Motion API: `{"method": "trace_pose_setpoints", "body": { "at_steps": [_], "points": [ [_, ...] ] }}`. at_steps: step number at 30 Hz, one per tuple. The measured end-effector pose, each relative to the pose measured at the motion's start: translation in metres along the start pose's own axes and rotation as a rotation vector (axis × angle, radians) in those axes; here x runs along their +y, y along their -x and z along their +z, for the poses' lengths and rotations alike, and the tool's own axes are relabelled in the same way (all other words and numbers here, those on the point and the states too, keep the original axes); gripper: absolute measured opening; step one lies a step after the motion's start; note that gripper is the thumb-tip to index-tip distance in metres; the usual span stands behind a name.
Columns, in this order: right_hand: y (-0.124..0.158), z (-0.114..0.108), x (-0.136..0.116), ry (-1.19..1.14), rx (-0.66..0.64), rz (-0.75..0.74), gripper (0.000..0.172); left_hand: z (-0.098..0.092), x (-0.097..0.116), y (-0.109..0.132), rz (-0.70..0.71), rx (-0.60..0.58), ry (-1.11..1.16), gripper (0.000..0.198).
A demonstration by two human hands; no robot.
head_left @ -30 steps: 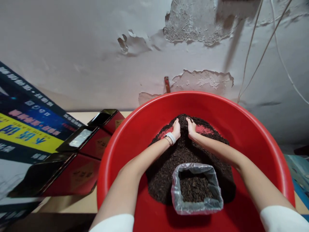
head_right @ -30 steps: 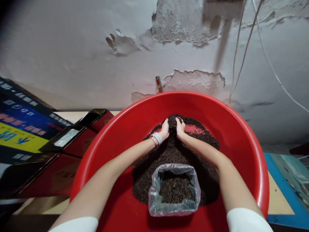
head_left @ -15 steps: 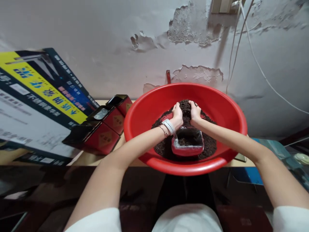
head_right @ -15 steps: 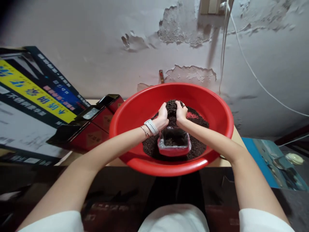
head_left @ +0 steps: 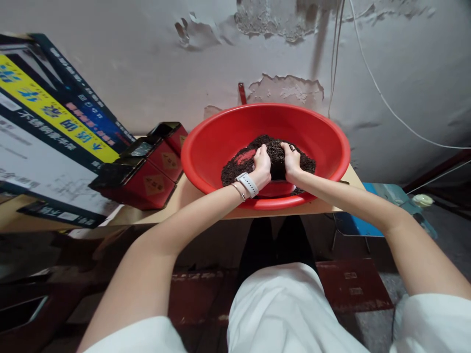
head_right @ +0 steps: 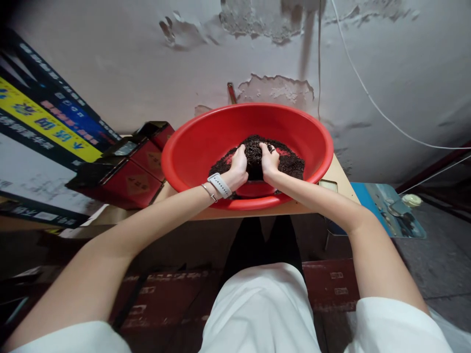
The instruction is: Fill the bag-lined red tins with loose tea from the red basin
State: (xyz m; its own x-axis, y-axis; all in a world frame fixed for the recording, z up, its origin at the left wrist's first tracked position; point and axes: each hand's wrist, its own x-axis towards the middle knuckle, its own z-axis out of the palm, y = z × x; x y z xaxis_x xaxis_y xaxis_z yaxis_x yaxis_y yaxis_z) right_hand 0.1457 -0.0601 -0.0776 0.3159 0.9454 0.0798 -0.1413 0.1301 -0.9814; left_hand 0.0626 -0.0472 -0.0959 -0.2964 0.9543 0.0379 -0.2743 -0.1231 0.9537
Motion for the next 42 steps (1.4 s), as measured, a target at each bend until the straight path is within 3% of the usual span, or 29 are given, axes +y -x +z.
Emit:
{"method": "trace_pose_setpoints", "body": {
  "at_steps": [4,15,24,32,37,42],
  "points": [
    [0.002,0.000,0.002,-0.004,-0.009,0.006,0.019,-0.003,0.007,0.008,-0.048,0.014,0.004,0.024],
    [0.003,0.004,0.000,-0.095,-0.072,0.010,0.010,-0.002,0.023,0.015,0.058,-0.023,0.018,0.014],
    [0.004,-0.012,-0.019,-0.051,-0.186,-0.059,0.008,-0.006,0.039,0.017,0.081,-0.173,-0.111,0.016],
    [0.005,-0.024,-0.028,0.047,-0.378,-0.101,0.010,-0.016,0.055,0.017,0.188,-0.360,-0.359,0.018],
    [0.005,-0.023,-0.069,0.257,-0.554,0.052,0.017,-0.019,0.088,0.016,0.092,-0.556,-0.672,0.025],
    [-0.008,-0.018,-0.101,0.496,-0.717,0.121,0.024,-0.020,0.124,0.007,0.139,-0.746,-1.143,0.022]
  ]
}}
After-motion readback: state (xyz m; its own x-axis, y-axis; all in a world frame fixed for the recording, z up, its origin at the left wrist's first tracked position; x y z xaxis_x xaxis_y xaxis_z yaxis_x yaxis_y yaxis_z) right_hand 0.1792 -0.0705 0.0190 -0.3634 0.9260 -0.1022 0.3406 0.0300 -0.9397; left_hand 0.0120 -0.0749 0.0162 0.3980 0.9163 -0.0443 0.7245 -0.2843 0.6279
